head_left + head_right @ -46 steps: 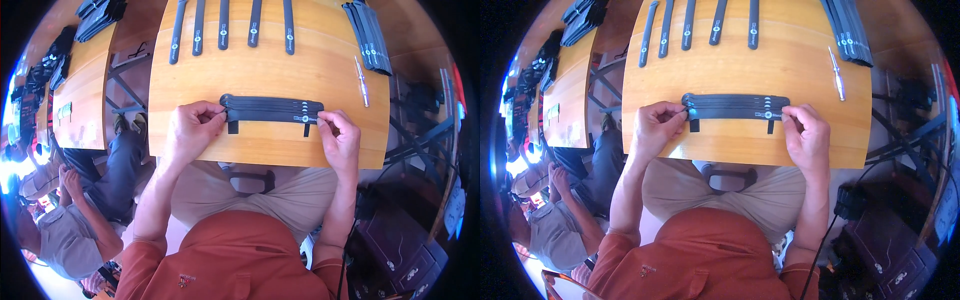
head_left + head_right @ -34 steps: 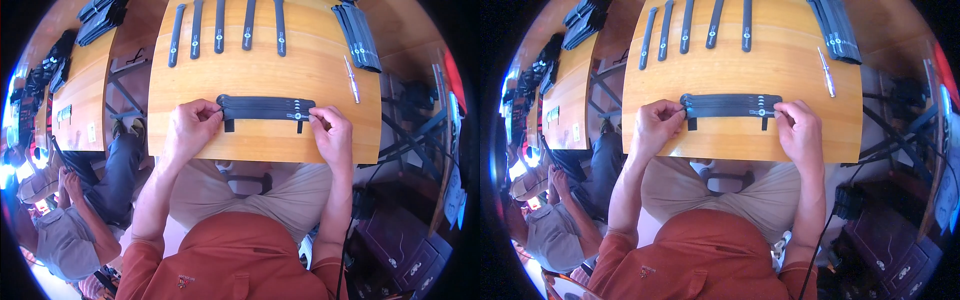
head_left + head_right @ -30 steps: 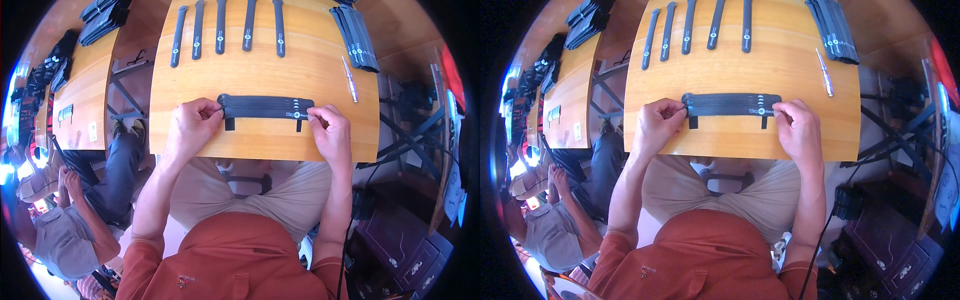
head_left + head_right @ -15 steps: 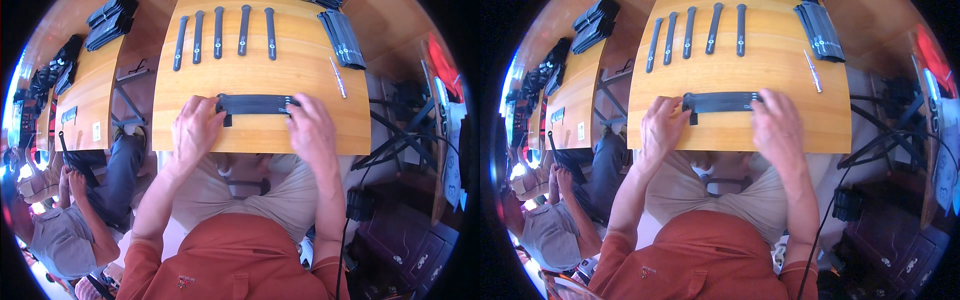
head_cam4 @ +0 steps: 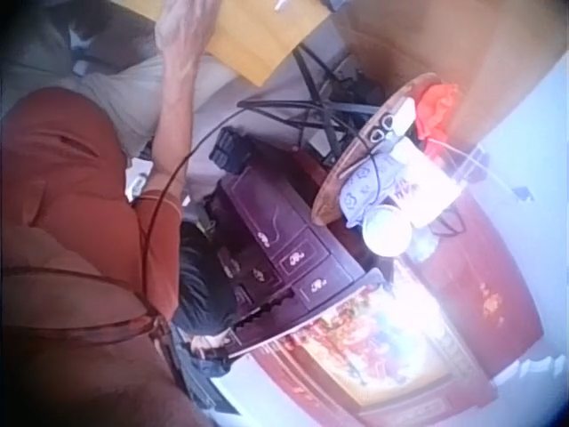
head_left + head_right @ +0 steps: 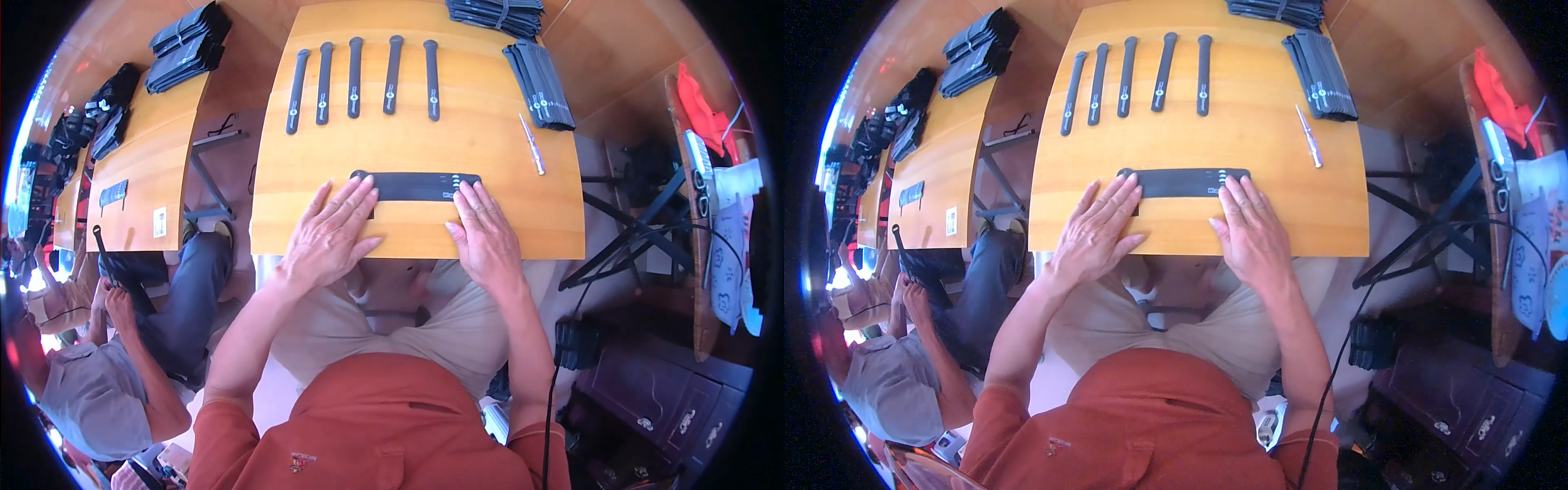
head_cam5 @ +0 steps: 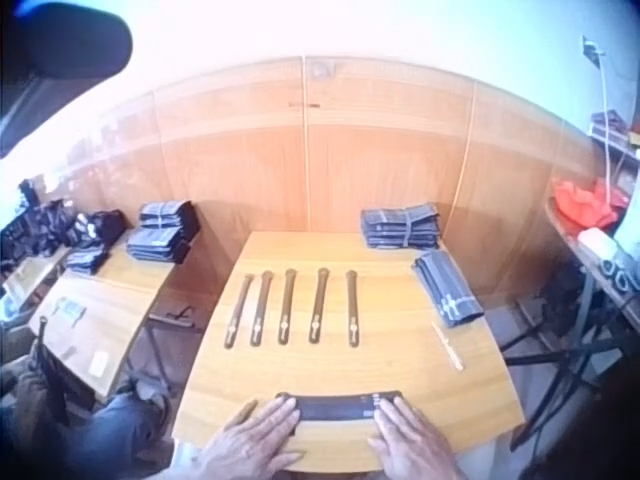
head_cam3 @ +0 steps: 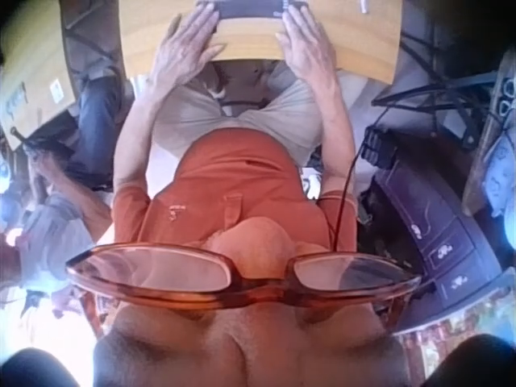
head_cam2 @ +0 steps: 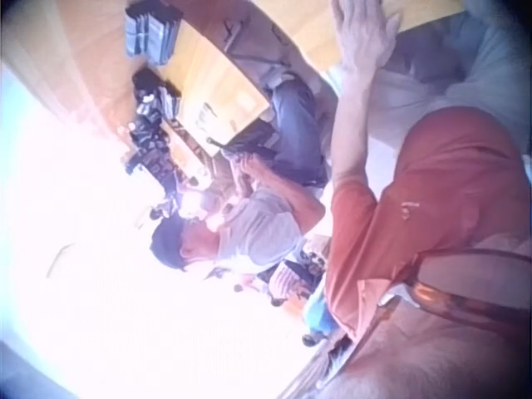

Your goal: Inspecting and aligning black straps on a table in a manufacturing environment.

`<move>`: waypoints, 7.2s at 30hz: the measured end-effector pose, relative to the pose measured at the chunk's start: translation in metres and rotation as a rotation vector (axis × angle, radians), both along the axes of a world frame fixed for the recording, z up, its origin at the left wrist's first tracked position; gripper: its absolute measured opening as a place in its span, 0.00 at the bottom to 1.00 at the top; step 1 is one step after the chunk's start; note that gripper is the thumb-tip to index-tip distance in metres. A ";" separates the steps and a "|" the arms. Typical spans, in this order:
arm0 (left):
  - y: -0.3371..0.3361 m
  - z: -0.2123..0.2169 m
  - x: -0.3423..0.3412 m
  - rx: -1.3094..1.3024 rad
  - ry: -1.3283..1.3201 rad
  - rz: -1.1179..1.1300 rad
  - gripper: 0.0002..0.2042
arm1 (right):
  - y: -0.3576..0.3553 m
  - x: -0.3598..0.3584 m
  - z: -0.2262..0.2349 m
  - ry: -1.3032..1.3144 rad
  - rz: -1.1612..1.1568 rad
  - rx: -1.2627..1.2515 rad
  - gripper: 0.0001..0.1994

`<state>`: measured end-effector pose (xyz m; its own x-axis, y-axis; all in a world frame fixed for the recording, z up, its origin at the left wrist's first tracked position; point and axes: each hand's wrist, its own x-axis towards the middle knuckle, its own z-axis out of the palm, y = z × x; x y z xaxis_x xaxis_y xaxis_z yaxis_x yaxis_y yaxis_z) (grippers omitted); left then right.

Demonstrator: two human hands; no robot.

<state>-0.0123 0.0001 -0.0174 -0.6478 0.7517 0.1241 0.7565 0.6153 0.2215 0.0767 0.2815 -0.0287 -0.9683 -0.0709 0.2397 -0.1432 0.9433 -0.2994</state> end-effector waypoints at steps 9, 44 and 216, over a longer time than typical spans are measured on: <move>-0.020 0.003 -0.005 -0.013 -0.038 0.004 0.34 | -0.006 -0.057 0.036 0.019 -0.127 -0.099 0.15; -0.012 0.049 0.038 1.494 -1.309 0.456 0.09 | -0.033 0.027 0.076 0.451 0.210 -0.322 0.14; 0.028 0.005 0.007 0.391 -0.022 0.492 0.13 | 0.019 -0.028 0.004 0.088 -0.224 -0.480 0.04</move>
